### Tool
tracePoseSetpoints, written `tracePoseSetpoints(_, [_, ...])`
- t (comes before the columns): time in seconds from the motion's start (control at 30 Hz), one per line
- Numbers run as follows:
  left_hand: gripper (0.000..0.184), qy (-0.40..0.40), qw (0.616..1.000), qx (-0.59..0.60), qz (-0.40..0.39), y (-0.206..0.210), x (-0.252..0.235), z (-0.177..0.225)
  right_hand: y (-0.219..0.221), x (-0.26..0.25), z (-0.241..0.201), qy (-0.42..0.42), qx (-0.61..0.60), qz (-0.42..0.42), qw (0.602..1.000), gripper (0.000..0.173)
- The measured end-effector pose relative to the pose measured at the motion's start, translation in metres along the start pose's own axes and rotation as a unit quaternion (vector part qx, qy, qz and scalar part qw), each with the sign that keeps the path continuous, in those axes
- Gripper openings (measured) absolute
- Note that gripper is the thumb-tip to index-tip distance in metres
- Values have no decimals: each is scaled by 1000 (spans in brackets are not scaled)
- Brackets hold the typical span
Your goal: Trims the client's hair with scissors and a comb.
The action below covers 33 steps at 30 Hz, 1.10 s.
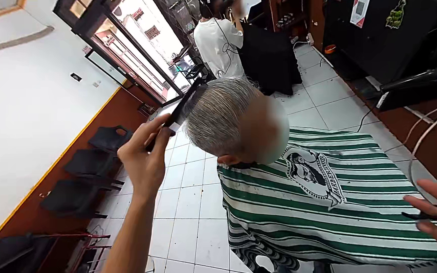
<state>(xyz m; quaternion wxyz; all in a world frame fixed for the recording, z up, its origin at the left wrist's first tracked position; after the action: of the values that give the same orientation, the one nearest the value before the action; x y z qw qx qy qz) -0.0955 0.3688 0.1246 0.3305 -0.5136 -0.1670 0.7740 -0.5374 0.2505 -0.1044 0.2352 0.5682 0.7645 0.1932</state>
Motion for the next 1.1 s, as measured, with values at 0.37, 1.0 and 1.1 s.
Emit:
tracePoseSetpoints(0.37, [23, 149, 982, -117, 1, 10, 17, 20, 0, 20, 9, -61, 40, 9, 997, 28])
tracePoseSetpoints(1.0, [28, 77, 989, -94, -88, 34, -33, 37, 7, 7, 25, -117, 83, -61, 988, 39])
tracePoseSetpoints(1.1, [28, 95, 980, -128, -116, 34, -3, 41, 6, 6, 28, -116, 80, -72, 987, 39])
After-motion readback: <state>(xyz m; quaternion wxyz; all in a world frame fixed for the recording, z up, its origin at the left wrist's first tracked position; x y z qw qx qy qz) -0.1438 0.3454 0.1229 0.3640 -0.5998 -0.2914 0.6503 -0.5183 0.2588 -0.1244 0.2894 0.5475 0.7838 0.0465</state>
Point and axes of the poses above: each hand's wrist, its own x-axis away from the middle knuckle, its own y-axis out of the palm, z = x × y, the point moved 4 cm from there along -x, towards the middle knuckle, and after that the axes turned 3 degrees about -y, right-handed, at the moved point
